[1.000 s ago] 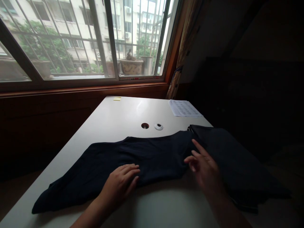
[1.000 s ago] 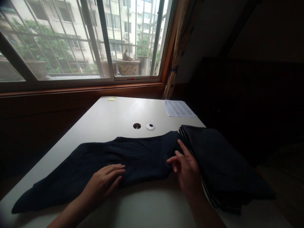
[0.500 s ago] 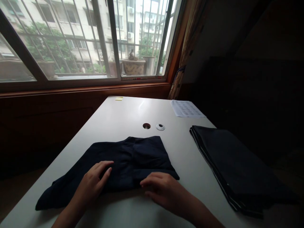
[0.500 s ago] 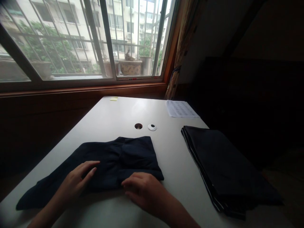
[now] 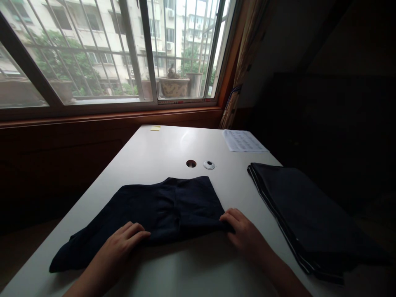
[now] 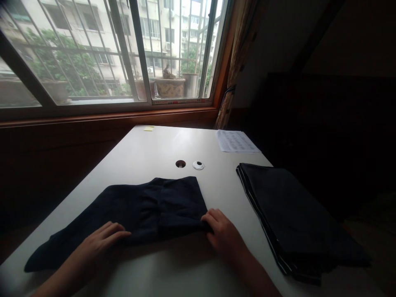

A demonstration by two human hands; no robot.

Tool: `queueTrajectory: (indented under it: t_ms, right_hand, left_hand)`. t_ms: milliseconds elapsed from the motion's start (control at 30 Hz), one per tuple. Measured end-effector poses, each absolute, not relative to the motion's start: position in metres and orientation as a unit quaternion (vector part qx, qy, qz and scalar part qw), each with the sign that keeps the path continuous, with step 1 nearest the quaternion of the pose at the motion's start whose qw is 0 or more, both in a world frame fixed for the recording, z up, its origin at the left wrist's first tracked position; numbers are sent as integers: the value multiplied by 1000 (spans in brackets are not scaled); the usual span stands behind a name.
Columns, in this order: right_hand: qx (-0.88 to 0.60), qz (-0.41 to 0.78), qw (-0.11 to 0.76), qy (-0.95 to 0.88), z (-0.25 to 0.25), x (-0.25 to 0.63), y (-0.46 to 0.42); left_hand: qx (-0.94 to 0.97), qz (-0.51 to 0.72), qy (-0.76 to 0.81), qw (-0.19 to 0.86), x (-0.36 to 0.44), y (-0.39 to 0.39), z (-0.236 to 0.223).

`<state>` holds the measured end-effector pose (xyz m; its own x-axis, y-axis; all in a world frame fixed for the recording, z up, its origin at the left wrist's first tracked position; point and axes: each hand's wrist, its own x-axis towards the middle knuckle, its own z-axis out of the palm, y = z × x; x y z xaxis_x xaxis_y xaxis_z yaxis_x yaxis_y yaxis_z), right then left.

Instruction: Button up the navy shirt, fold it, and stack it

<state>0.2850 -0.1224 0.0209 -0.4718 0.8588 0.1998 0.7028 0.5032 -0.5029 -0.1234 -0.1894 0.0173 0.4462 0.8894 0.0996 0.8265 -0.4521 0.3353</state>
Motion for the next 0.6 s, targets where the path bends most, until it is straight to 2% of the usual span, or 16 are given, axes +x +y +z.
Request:
queueTrajectory:
  t_ms: [167,300,433,533,600]
  right_hand:
    - [-532,245,291,-756,26,307,-114]
    - [-640,355,391,-559,17,333,-110]
    - [-641,450,484,-391,1,349,-108]
    - [-627,447,506,-388,-5,353,-103]
    - [-624,423,488,-440,-2,354,-98]
  left_hand:
    - [849,121,496,138,-102,-186,20]
    - [844,86,502,167,-94,-184,22]
    - [843,76,498,190,-93,-185,23]
    - [844,64,498,191,-92,-185,23]
    - [846,60,495,189,-90,-185,24]
